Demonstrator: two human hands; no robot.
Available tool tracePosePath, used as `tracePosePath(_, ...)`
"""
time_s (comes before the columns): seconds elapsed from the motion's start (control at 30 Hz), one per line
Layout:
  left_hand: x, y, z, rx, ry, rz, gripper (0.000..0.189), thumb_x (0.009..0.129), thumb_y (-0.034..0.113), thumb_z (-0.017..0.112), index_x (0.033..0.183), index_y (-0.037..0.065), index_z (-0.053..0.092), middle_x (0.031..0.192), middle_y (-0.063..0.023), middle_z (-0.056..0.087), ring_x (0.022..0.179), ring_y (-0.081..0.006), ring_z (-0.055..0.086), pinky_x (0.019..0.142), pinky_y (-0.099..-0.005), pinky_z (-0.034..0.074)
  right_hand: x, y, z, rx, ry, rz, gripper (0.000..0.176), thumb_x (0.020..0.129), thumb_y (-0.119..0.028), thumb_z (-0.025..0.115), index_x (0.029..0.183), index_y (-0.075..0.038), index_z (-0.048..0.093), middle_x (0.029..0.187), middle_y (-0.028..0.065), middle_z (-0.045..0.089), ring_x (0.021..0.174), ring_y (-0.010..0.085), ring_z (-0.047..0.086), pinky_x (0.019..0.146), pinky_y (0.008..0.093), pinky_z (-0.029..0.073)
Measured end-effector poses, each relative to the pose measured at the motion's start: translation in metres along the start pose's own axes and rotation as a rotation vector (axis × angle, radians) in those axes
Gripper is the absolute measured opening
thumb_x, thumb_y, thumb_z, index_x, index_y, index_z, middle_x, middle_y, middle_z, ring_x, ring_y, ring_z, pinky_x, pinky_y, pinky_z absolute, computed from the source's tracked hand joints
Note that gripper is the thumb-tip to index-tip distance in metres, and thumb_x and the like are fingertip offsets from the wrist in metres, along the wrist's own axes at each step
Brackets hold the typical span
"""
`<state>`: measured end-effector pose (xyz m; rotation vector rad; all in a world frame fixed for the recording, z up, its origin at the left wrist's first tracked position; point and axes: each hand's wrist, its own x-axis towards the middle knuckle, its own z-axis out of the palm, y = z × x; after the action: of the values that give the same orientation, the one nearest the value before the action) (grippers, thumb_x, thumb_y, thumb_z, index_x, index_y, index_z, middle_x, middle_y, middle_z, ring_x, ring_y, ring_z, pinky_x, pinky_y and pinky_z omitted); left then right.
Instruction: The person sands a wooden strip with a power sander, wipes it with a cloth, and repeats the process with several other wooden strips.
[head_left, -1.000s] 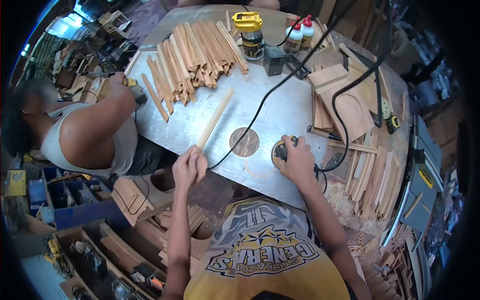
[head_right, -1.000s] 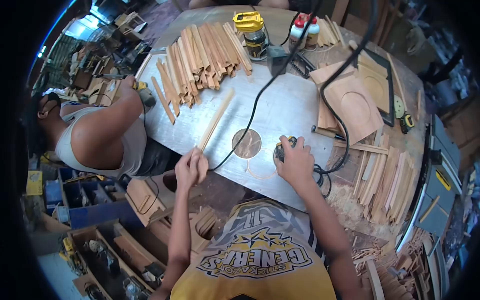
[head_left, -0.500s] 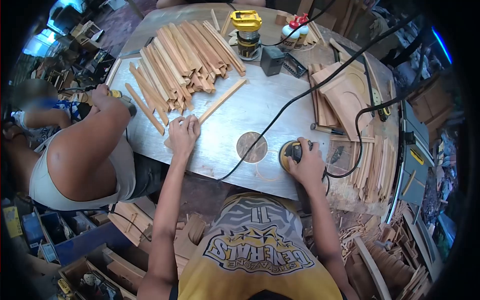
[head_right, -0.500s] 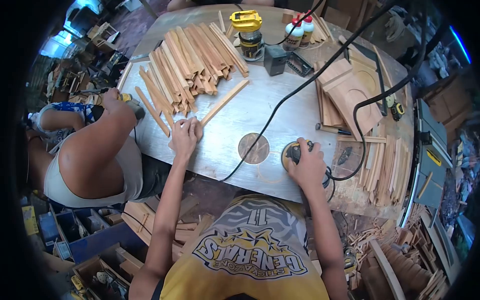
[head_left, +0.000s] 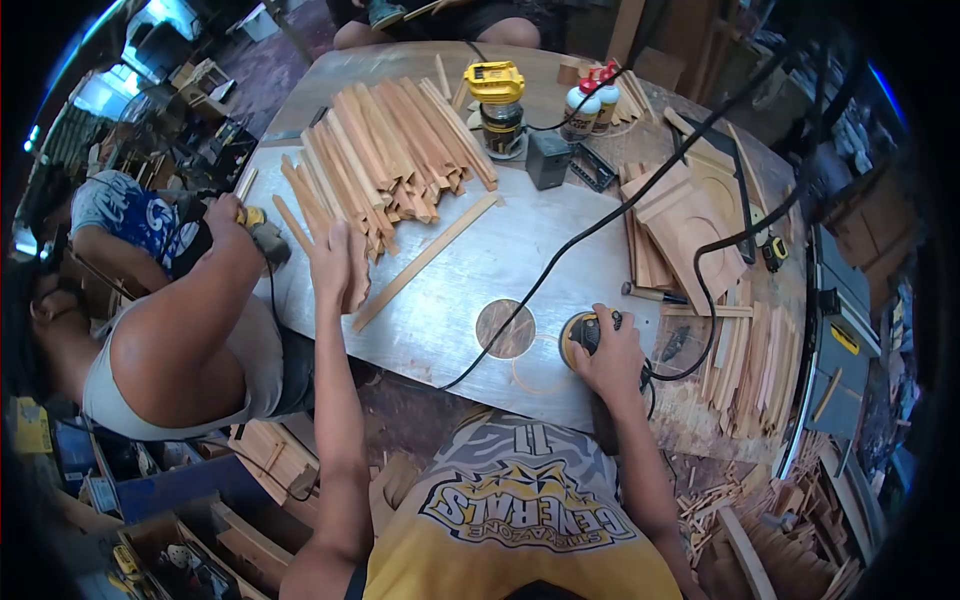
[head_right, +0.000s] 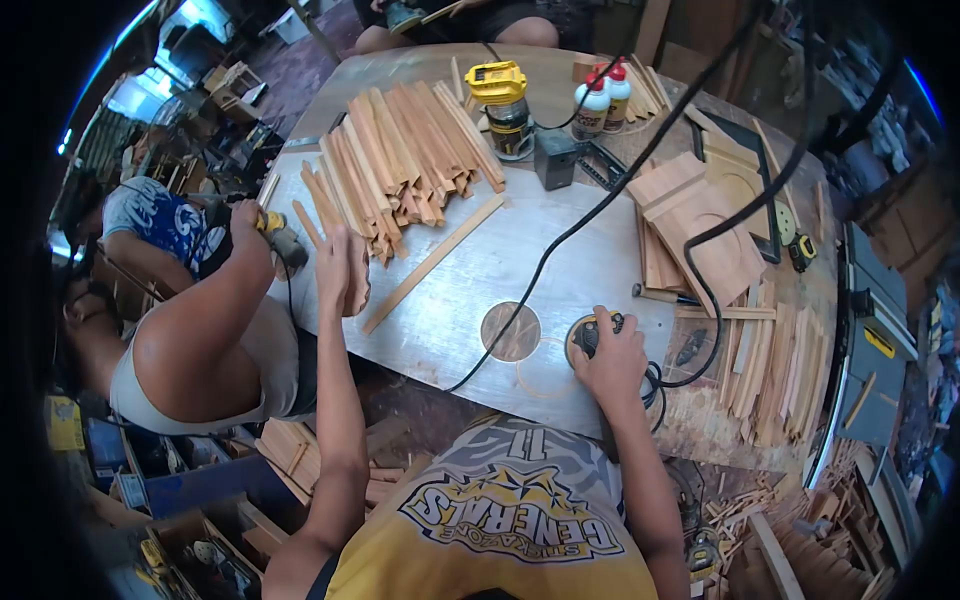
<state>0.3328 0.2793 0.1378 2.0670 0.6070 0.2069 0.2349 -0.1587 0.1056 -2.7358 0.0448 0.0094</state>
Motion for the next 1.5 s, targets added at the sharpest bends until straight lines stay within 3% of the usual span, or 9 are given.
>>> tracePosePath(0.1, -0.015, -0.009, 0.018, -0.273, -0.282, 0.116, 0.03, 0.107, 0.034, 0.059, 0.108, 0.004, 0.061, 0.077, -0.0079, 0.064, 0.059, -0.0142, 0.065, 0.052, -0.0269, 0.054, 0.004, 0.003, -0.006, 0.012, 0.01, 0.018, 0.07, 0.075, -0.028, 0.084, 0.139, -0.019, 0.057, 0.118, 0.0205, 0.052, 0.099, 0.0428, 0.061, 0.079, 0.0527, 0.056)
tracePosePath(0.27, -0.029, -0.028, 0.038, -0.013, -0.153, 0.156, 0.041, 0.111, 0.033, 0.05, 0.117, -0.003, 0.068, 0.1, -0.0142, 0.073, 0.097, -0.0245, 0.067, 0.089, -0.0356, 0.051, 0.005, 0.01, -0.01, -0.021, -0.05, 0.034, 0.072, 0.074, -0.025, 0.085, 0.14, -0.02, 0.055, 0.119, 0.0202, 0.051, 0.098, 0.0421, 0.062, 0.074, 0.0521, 0.056)
tracePosePath(0.7, -0.082, 0.014, 0.084, 0.093, -0.034, 0.218, 0.044, 0.112, 0.036, 0.047, 0.115, -0.003, 0.067, 0.099, -0.023, 0.072, 0.092, -0.0292, 0.069, 0.085, -0.0393, 0.052, -0.003, 0.022, -0.008, 0.011, -0.014, -0.007, 0.071, 0.073, -0.025, 0.086, 0.137, -0.019, 0.057, 0.115, 0.0189, 0.051, 0.096, 0.0408, 0.06, 0.076, 0.0513, 0.054)
tracePosePath(0.87, -0.08, 0.017, 0.129, 0.221, -0.108, 0.291, 0.035, 0.111, 0.03, 0.045, 0.119, 0.001, 0.064, 0.104, -0.0305, 0.071, 0.101, -0.05, 0.068, 0.087, -0.052, 0.052, -0.007, 0.019, -0.006, 0.01, -0.041, -0.049, 0.071, 0.072, -0.024, 0.087, 0.136, -0.02, 0.058, 0.115, 0.0184, 0.051, 0.097, 0.0408, 0.06, 0.077, 0.0513, 0.054)
tracePosePath(1.07, -0.057, 0.054, 0.139, 0.151, -0.021, 0.259, 0.034, 0.107, 0.019, 0.049, 0.134, 0.006, 0.064, 0.126, -0.0263, 0.068, 0.117, -0.0451, 0.066, 0.099, -0.0492, 0.05, -0.01, 0.015, -0.01, 0.029, -0.084, -0.049, 0.071, 0.072, -0.023, 0.086, 0.136, -0.019, 0.058, 0.116, 0.0178, 0.052, 0.098, 0.0403, 0.06, 0.079, 0.0512, 0.055)
tracePosePath(1.23, 0.003, 0.018, 0.194, 0.06, -0.424, 0.328, 0.043, 0.102, 0.0, 0.046, 0.14, 0.003, 0.063, 0.117, -0.0219, 0.073, 0.107, -0.0332, 0.071, 0.097, -0.0353, 0.054, -0.008, 0.011, -0.006, 0.02, -0.083, 0.012, 0.072, 0.071, -0.024, 0.086, 0.137, -0.017, 0.058, 0.119, 0.0183, 0.053, 0.102, 0.0397, 0.06, 0.08, 0.0515, 0.056)
tracePosePath(1.33, 0.055, 0.006, 0.247, -0.424, -0.574, -0.001, 0.028, 0.103, 0.007, 0.051, 0.123, 0.001, 0.07, 0.098, -0.0186, 0.073, 0.09, -0.0284, 0.073, 0.084, -0.0369, 0.059, -0.01, 0.009, -0.009, 0.021, -0.077, 0.016, 0.072, 0.071, -0.026, 0.086, 0.137, -0.018, 0.058, 0.12, 0.0177, 0.054, 0.103, 0.0395, 0.06, 0.08, 0.0514, 0.057)
tracePosePath(1.4, 0.095, -0.002, 0.272, -1.12, -1.052, -0.604, 0.026, 0.103, 0.022, 0.058, 0.093, 0.001, 0.068, 0.085, -0.0166, 0.07, 0.07, -0.0308, 0.069, 0.065, -0.0448, 0.06, -0.011, 0.008, -0.01, 0.005, -0.072, 0.029, 0.069, 0.072, -0.026, 0.085, 0.136, -0.018, 0.058, 0.119, 0.0167, 0.053, 0.103, 0.0385, 0.06, 0.076, 0.0497, 0.058)
tracePosePath(1.5, 0.089, 0.021, 0.31, -1.06, -0.672, -0.554, 0.034, 0.107, 0.032, 0.046, 0.086, 0.009, 0.059, 0.067, -0.012, 0.059, 0.056, -0.03, 0.06, 0.05, -0.0502, 0.053, -0.012, 0.008, -0.007, -0.004, -0.055, 0.025, 0.066, 0.074, -0.026, 0.085, 0.134, -0.02, 0.058, 0.118, 0.0156, 0.052, 0.104, 0.0373, 0.059, 0.072, 0.0475, 0.059)
